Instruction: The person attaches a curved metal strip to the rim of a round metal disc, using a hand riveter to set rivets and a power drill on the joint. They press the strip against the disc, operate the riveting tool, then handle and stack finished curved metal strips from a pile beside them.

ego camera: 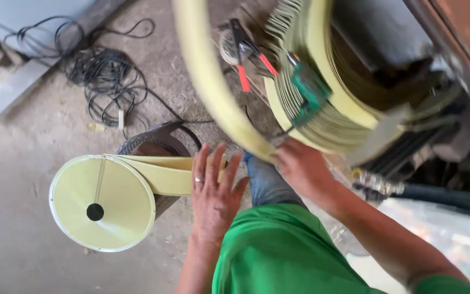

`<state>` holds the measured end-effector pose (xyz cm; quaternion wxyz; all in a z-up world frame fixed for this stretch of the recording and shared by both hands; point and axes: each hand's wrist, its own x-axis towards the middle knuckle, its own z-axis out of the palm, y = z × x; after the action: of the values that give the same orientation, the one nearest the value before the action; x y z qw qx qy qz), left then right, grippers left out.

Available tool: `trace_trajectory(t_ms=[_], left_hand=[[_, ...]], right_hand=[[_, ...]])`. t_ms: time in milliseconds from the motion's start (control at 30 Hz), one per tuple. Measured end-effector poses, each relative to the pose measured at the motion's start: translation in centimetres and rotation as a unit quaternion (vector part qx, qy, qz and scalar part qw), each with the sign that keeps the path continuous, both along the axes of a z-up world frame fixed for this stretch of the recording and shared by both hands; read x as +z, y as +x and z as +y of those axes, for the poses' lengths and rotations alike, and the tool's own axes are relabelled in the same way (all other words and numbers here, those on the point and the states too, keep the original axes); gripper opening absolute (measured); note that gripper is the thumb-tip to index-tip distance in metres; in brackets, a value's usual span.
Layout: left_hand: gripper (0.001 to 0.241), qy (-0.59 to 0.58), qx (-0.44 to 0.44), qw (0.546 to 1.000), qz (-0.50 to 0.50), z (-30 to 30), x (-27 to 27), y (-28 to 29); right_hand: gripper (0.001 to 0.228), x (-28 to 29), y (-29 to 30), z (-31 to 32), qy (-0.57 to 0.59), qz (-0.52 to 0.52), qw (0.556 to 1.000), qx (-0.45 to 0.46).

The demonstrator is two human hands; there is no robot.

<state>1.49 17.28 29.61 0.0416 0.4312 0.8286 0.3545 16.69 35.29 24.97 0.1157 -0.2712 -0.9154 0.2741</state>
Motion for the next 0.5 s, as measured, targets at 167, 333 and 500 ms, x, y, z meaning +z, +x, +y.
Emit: trace_trajectory(t_ms=[167, 333, 500], left_hand=[[0.023, -0.179, -0.166, 0.946, 0.213, -8.1, 4.7, 3.8], [0.027, -0.176, -0.150, 0.962, 0.149, -17.7, 4.8, 7.4], [0.028, -0.079, -0.072, 0.987, 0.120, -23.0, 2.3, 9.8]], right_hand=[[0.023, 5.4, 3.9, -12.2, 0.006, -0.072, 0.973, 0.219], [0.053, 7.0, 5.7, -18.2, 0.064, 0.131, 0.988, 0.044], [0.096, 0.3, 5.6, -18.2, -0.096, 0.191, 0.960, -0.178]])
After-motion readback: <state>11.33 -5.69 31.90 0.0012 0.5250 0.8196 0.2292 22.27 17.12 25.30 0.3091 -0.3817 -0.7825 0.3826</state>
